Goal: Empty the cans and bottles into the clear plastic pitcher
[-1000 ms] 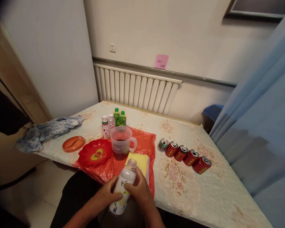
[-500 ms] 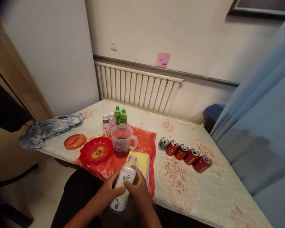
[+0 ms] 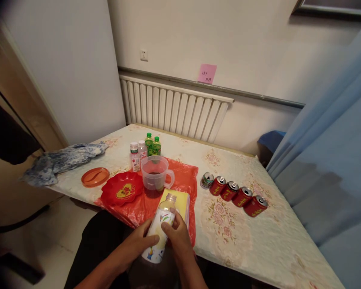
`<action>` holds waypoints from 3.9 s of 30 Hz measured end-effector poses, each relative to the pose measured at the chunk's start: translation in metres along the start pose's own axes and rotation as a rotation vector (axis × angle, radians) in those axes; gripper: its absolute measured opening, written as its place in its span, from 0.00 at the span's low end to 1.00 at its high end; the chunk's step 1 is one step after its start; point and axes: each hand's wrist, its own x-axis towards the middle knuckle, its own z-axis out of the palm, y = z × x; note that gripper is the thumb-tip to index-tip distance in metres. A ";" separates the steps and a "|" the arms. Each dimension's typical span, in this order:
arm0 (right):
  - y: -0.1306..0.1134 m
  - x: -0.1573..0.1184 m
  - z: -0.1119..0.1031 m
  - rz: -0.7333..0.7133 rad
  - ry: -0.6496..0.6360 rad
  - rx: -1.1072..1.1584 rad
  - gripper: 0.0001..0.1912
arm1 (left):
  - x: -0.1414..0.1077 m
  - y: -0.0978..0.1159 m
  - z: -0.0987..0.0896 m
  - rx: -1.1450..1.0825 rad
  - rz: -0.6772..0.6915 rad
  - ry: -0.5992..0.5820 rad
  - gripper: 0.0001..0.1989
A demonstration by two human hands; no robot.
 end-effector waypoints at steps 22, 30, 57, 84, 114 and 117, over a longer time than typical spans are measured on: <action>-0.006 -0.002 0.004 -0.026 -0.232 0.079 0.45 | 0.007 -0.005 -0.006 0.045 0.088 0.026 0.34; -0.008 -0.003 0.006 -0.026 -0.202 0.064 0.43 | 0.004 0.001 -0.002 0.029 0.062 0.027 0.36; -0.007 -0.008 0.006 -0.059 -0.143 -0.062 0.45 | 0.005 -0.011 -0.009 -0.070 0.025 -0.068 0.43; -0.005 -0.012 0.002 -0.070 -0.235 0.076 0.50 | 0.005 -0.013 -0.012 -0.236 0.128 -0.154 0.38; 0.001 -0.010 -0.002 -0.082 -0.248 0.038 0.48 | 0.001 -0.004 -0.009 -0.153 0.111 -0.142 0.30; 0.003 -0.011 -0.003 -0.084 -0.244 0.037 0.49 | 0.001 -0.003 -0.009 -0.155 0.113 -0.147 0.30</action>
